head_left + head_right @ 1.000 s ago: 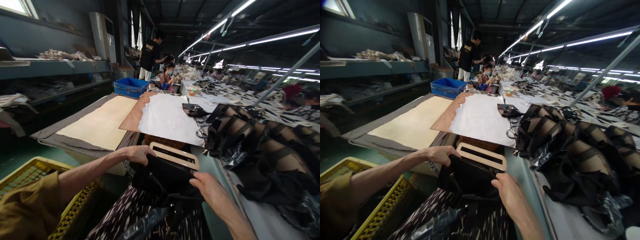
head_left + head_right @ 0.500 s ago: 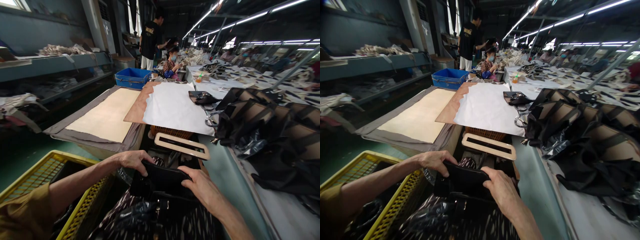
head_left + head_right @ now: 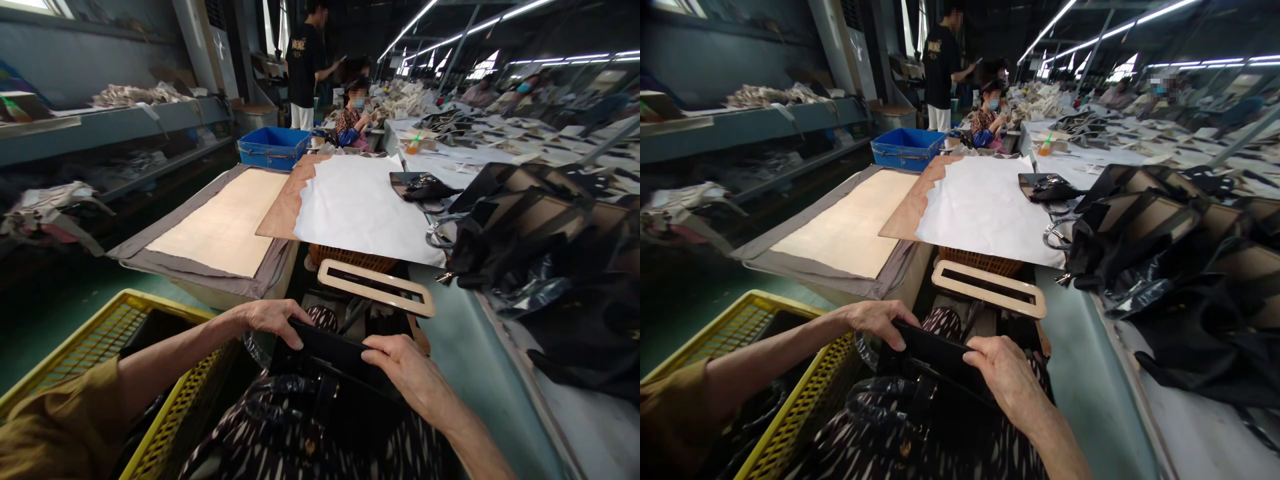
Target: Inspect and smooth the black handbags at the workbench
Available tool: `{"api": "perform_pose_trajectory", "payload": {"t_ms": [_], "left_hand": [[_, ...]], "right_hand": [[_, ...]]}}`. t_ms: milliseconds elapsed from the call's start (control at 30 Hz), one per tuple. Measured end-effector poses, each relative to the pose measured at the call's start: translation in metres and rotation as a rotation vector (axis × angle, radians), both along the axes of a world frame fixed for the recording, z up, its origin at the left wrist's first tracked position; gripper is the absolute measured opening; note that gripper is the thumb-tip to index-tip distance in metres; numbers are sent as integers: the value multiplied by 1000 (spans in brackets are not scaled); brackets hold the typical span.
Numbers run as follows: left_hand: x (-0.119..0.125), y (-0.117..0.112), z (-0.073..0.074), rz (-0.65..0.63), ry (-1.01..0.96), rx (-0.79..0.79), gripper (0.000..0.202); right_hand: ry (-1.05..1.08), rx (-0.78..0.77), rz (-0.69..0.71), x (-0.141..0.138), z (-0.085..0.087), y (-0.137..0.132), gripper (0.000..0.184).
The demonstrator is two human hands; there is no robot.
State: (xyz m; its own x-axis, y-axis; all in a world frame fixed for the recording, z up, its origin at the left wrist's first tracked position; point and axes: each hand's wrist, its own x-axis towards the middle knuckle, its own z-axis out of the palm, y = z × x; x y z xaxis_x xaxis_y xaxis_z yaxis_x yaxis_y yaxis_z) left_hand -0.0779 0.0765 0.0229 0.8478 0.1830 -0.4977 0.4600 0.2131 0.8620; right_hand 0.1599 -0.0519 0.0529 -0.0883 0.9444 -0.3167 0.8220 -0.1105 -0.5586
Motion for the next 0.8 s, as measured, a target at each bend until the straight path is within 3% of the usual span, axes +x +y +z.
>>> {"api": "perform_pose_trajectory", "payload": {"t_ms": [167,300,433,633,800], "left_hand": [[-2,-5,-2,10,-15,-13,36],[-4,-5,-2,21,-16,16,37],[-5,-5,-5,0,-9,-8,38],[-7,-4,-13,9,-42,-48,43],[-4,-6,-10,51,-49,135,43]], "right_hand": [[94,-101,-46,2,0,7,28],[327,-188,-18,2,-2,15,26],[550,-330,-48,4,-14,17,34],[607,-389,-126,7,-31,17,31],[651,-402,-130,5,-32,19,31]]}}
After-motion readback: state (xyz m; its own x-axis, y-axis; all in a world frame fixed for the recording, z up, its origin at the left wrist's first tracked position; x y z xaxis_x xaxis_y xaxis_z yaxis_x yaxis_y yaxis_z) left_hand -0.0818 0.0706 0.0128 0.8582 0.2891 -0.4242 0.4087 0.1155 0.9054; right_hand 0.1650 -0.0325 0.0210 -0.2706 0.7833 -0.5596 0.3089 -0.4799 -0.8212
